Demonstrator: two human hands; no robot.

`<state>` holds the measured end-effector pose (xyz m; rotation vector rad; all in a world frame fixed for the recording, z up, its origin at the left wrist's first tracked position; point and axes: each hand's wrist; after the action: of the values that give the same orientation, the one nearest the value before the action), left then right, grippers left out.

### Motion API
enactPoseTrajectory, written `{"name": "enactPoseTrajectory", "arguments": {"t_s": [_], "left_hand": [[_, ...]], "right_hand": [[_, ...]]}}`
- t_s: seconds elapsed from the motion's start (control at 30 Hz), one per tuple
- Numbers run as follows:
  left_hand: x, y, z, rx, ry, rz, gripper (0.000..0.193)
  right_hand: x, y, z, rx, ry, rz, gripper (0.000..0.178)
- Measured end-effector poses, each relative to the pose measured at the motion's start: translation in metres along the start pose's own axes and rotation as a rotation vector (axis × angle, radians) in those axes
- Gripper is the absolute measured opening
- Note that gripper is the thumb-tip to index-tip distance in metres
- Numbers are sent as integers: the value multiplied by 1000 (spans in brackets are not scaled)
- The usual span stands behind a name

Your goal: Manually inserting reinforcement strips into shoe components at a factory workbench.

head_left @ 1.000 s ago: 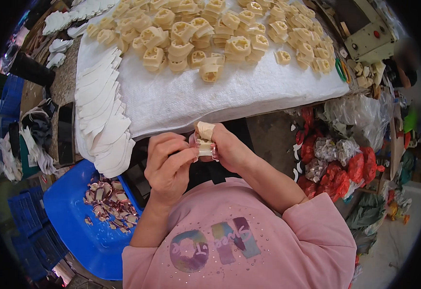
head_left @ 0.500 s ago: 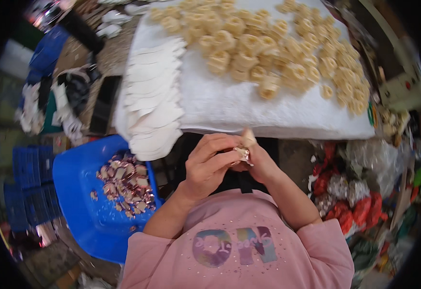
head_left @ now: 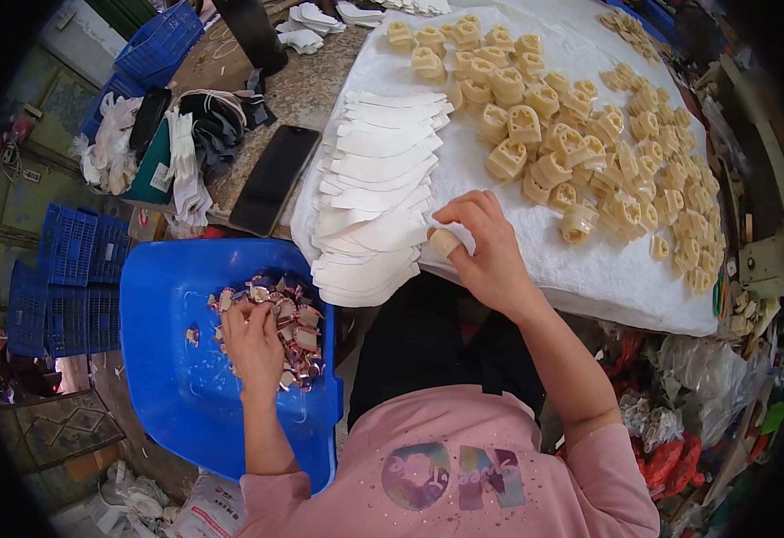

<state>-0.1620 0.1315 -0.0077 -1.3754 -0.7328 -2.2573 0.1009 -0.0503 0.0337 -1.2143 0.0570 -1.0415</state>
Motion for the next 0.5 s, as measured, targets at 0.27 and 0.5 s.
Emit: {"name": "enactPoseTrajectory", "arguments": {"t_s": [0.27, 0.5], "left_hand": [[-1, 59, 75, -116, 57, -395, 22], [-26, 110, 132, -416, 51, -429, 24]], "right_hand": [[-9, 30, 56, 37, 41, -178, 16], [-20, 42, 94, 43, -31, -330, 23]]}}
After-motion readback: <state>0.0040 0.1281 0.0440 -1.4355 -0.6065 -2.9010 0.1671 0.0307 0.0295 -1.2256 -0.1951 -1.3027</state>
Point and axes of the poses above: each hand's wrist, its own z-axis towards the middle knuckle, its own x-axis out of the back of the hand, y = z × x, and after that the axes turned 6 degrees about z, right-handed
